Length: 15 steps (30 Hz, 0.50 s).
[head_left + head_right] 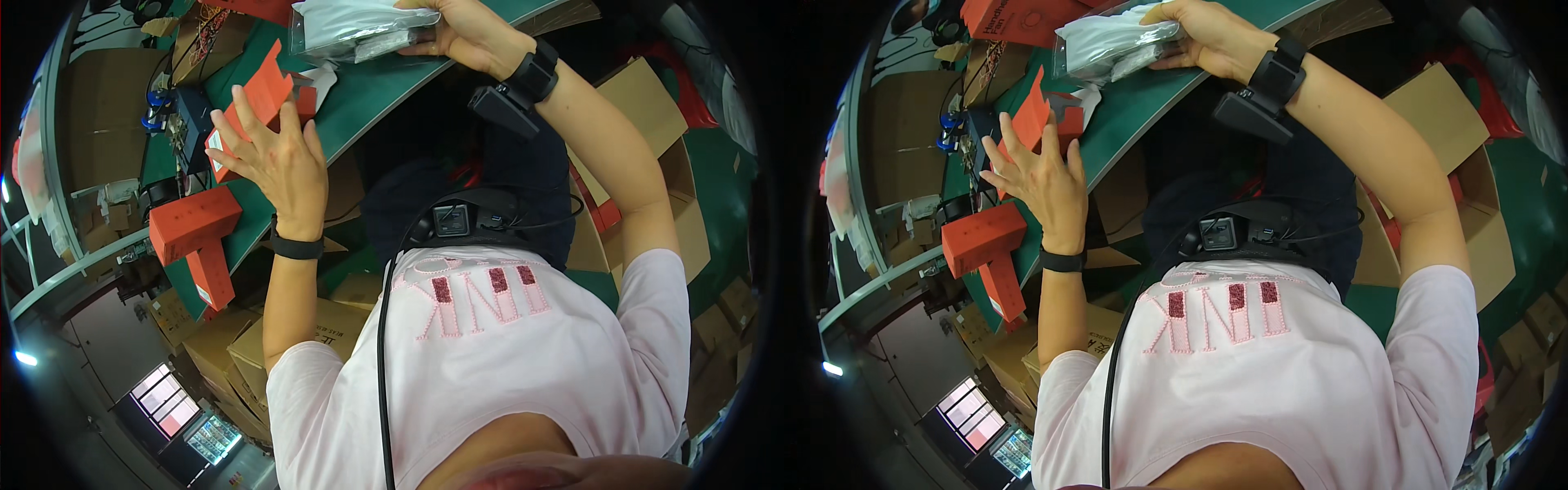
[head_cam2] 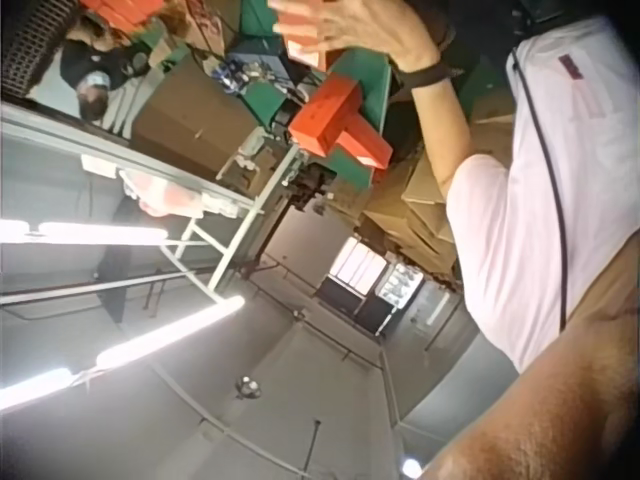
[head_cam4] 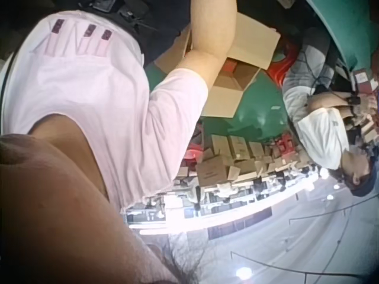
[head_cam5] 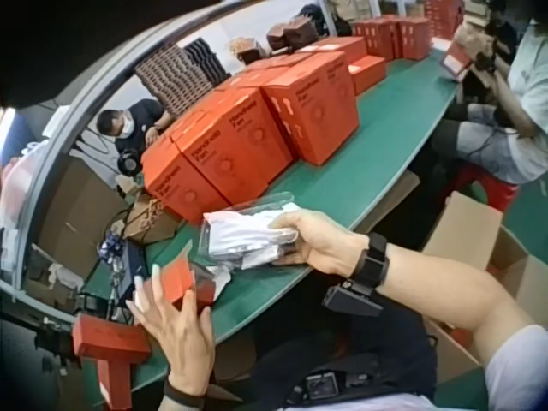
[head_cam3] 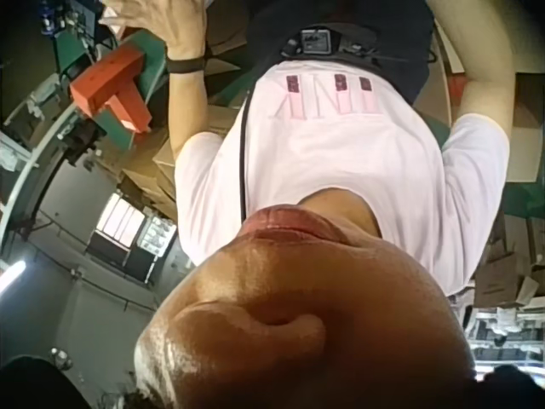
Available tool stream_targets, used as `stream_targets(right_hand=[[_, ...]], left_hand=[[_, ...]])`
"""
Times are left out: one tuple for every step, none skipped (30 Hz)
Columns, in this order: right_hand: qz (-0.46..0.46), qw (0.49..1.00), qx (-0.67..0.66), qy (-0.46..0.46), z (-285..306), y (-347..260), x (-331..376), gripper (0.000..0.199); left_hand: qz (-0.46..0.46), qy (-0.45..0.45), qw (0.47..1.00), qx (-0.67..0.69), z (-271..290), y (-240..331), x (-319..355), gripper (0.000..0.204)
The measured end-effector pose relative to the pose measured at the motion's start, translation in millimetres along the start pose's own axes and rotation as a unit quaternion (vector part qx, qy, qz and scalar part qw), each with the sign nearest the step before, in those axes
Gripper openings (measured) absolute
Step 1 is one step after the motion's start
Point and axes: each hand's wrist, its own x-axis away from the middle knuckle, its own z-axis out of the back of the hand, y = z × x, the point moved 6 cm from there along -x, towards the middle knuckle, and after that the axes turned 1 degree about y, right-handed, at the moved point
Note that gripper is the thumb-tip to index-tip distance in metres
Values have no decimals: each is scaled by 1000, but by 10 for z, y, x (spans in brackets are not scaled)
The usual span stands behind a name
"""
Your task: The person packages handheld electronic devices by hand, placing each device into a protective sleeve, then inserting the sleeved device into a red box.
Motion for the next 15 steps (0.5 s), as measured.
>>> stream_targets(right_hand=[[98, 991, 12, -95, 50, 29, -74, 36], [192, 963, 23, -188, 34, -9, -55, 36], [58, 998, -13, -32, -22, 114, -121, 41], [59, 998, -14, -33, -73, 148, -114, 41], [73, 996, -19, -37, -101, 186, -116, 39], [87, 995, -24, -40, -136, 175, -91, 37], [68, 995, -39, -58, -172, 175, -72, 38], [70, 995, -41, -60, -178, 170, -11, 38], [64, 996, -38, -52, -211, 161, 106, 37], [58, 997, -36, -44, -220, 143, 171, 36], [52, 996, -34, -58, -223, 123, 182, 38], [53, 996, -36, -61, -225, 122, 213, 38], [70, 996, -15, -60, -222, 116, 266, 37], [86, 995, 7, -58, -217, 106, 309, 36], [62, 996, 11, -67, -211, 88, 342, 37]], left_hand=[[1, -27, 1000, -15, -75, -16, -14, 32], [3, -54, 998, -31, -155, -44, -22, 30], [5, -57, 998, -37, -212, -108, 9, 30], [5, -64, 998, -5, -287, -142, 18, 26], [6, -71, 997, 27, -328, -183, 23, 23], [4, -70, 997, 25, -341, -231, 12, 23], [12, -74, 990, 122, -354, -284, -2, 21], [19, -77, 973, 218, -358, -325, -23, 19], [18, -77, 973, 215, -310, -359, -54, 19], [22, -76, 963, 256, -231, -387, -91, 19], [27, -76, 952, 296, -180, -423, -125, 20], [14, -70, 951, 302, -149, -479, -167, 19], [14, -69, 952, 299, -109, -523, -196, 19], [12, -74, 946, 315, -62, -553, -233, 19], [11, -80, 939, 333, -21, -553, -277, 18]])
